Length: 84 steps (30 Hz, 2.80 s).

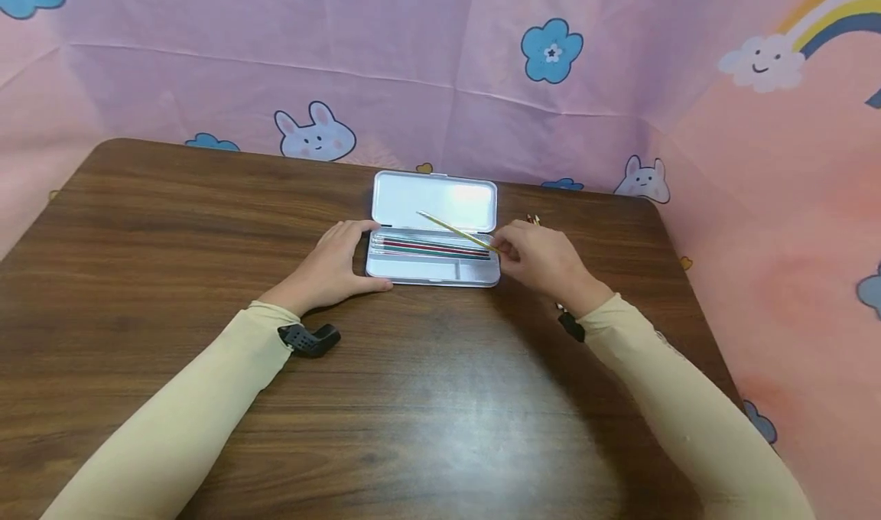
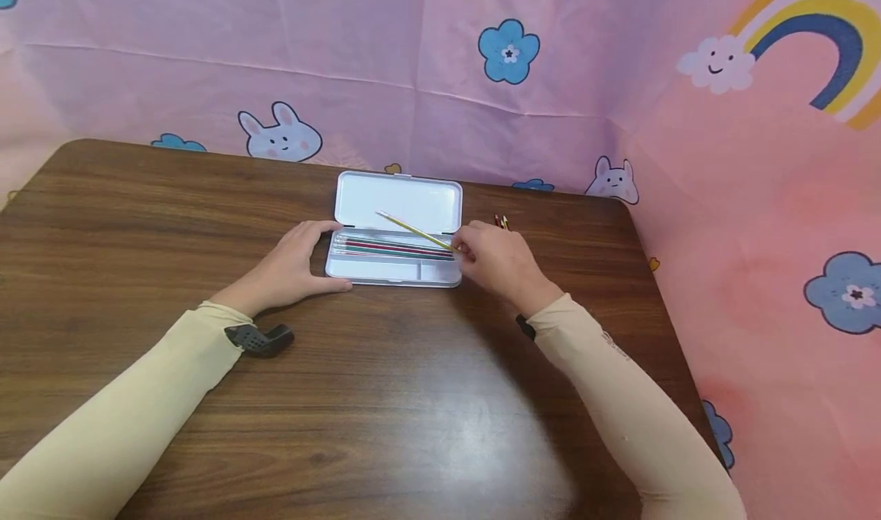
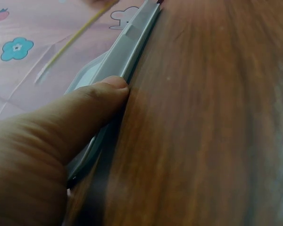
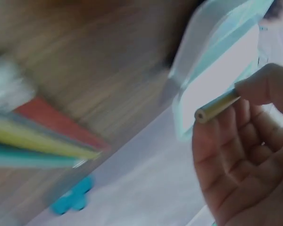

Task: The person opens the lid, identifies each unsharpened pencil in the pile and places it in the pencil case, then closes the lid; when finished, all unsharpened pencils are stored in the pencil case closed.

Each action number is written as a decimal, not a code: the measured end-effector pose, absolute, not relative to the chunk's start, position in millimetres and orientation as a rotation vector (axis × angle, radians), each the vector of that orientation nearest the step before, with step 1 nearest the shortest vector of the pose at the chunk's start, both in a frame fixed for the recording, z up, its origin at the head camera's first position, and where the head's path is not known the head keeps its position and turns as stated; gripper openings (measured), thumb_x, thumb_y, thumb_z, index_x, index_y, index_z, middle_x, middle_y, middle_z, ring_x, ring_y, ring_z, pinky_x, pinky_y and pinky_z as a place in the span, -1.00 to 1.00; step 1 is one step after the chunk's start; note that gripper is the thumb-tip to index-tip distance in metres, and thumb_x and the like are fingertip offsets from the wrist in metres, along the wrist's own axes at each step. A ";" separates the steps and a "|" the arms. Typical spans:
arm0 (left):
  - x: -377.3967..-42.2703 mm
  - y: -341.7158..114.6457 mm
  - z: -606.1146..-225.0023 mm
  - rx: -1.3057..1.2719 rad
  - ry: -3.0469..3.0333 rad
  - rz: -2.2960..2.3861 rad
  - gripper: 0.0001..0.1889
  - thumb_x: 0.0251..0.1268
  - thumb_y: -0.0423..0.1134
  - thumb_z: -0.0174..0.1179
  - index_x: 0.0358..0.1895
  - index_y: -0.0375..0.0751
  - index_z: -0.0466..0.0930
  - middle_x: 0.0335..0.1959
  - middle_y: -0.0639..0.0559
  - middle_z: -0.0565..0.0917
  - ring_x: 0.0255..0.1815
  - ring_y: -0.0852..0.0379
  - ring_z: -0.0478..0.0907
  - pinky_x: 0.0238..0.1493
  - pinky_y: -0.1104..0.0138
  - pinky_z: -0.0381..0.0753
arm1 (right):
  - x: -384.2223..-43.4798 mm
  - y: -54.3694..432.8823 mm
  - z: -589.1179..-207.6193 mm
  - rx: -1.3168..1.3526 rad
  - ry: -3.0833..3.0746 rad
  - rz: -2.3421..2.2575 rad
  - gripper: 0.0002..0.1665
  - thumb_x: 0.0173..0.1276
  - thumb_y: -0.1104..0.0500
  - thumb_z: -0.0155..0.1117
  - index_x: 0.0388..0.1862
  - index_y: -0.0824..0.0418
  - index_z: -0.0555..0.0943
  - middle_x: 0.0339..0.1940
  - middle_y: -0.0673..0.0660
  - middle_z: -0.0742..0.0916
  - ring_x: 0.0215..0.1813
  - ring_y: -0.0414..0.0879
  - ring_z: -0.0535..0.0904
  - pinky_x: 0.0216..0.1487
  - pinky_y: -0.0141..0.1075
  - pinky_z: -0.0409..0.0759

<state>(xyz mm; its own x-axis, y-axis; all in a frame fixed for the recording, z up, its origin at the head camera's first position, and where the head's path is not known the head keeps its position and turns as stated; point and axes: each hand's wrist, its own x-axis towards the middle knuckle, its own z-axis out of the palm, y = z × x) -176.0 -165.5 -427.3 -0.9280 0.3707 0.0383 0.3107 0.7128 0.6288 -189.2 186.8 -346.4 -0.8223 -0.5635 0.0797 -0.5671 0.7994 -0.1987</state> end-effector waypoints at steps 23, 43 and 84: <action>-175.7 -163.4 -423.3 0.559 2.820 1.036 0.09 0.10 0.23 0.52 0.58 -0.23 0.17 0.53 -0.21 0.30 0.61 -0.18 0.13 0.68 -0.02 -0.18 | -225.0 132.1 -358.0 1.310 -3.004 0.094 -0.81 0.52 0.29 0.26 -0.05 0.08 0.75 -0.11 0.05 0.74 -0.22 -0.11 0.63 -0.13 -0.11 0.70; -176.4 -164.0 -428.9 0.555 2.817 1.034 0.11 0.09 0.28 0.49 0.60 -0.16 0.14 0.54 -0.19 0.28 0.59 -0.18 0.14 0.61 -0.14 0.00 | -202.8 238.4 -338.9 0.778 -3.108 0.587 -0.65 0.48 0.28 0.29 0.20 0.27 0.63 0.02 0.19 0.71 -0.01 0.07 0.68 0.01 -0.01 0.69; -180.1 -163.2 -430.8 0.570 2.820 1.019 0.11 0.08 0.29 0.50 0.59 -0.17 0.15 0.52 -0.18 0.30 0.57 -0.16 0.17 0.60 -0.12 0.02 | -153.3 308.1 -367.2 0.242 -3.324 0.626 -0.68 0.43 0.28 0.27 0.13 0.34 0.62 -0.20 0.22 0.73 -0.27 0.01 0.59 -0.32 -0.22 0.53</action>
